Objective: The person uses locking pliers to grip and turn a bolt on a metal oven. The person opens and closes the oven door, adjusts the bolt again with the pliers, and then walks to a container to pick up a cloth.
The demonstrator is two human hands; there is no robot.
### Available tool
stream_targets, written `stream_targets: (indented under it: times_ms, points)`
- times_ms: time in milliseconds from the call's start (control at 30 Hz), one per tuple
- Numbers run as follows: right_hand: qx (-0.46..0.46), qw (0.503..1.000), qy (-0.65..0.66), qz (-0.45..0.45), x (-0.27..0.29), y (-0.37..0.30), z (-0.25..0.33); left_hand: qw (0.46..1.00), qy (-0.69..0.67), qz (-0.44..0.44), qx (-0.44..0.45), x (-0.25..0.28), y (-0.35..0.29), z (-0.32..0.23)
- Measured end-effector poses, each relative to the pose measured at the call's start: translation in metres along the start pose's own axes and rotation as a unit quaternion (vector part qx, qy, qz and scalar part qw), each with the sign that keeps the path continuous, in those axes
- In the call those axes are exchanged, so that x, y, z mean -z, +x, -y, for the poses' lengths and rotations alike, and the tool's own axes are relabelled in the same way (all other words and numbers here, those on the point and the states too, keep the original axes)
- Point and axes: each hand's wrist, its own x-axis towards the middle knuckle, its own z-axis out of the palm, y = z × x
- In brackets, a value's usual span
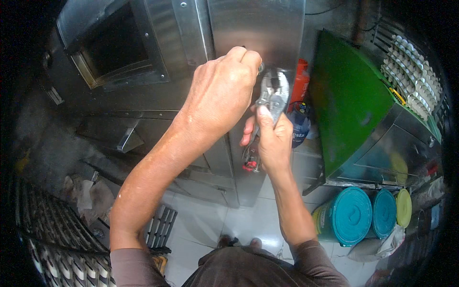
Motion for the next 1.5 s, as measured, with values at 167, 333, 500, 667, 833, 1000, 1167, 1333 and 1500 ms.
stream_targets:
  times_ms: [167, 333, 500, 667, 833, 1000, 1167, 1333, 1500]
  points:
    - [-0.007, 1.0, -0.004, 0.007, 0.0, -0.002, 0.002, 1.0, -0.013, -0.006, 0.009, -0.002, -0.001, 0.0]
    - [-0.008, 1.0, 0.009, 0.012, 0.001, 0.0, 0.006, 1.0, -0.025, -0.013, 0.004, -0.001, -0.001, 0.0]
    - [-0.041, 0.998, 0.009, 0.052, -0.002, 0.002, 0.009, 0.999, -0.028, -0.015, 0.009, -0.003, -0.002, 0.0]
    - [-0.006, 1.0, 0.004, 0.026, 0.004, 0.0, 0.002, 0.998, -0.053, -0.03, 0.017, -0.003, -0.003, 0.001]
    - [-0.03, 0.999, 0.039, -0.005, -0.001, -0.002, 0.008, 0.991, -0.094, -0.087, 0.026, -0.011, -0.011, 0.003]
    - [-0.017, 1.0, 0.022, -0.009, 0.012, -0.004, 0.009, 0.959, -0.207, -0.152, 0.12, -0.028, -0.032, -0.009]
    - [-0.02, 1.0, -0.008, -0.001, 0.015, -0.005, 0.015, 0.93, -0.281, -0.174, 0.162, -0.039, -0.038, -0.015]
    - [-0.022, 1.0, -0.017, 0.01, 0.017, -0.006, 0.025, 0.918, -0.317, -0.191, 0.141, -0.043, -0.037, -0.014]
    - [-0.058, 0.998, 0.019, -0.001, 0.016, -0.011, 0.029, 0.907, -0.341, -0.194, 0.154, -0.045, -0.036, -0.014]
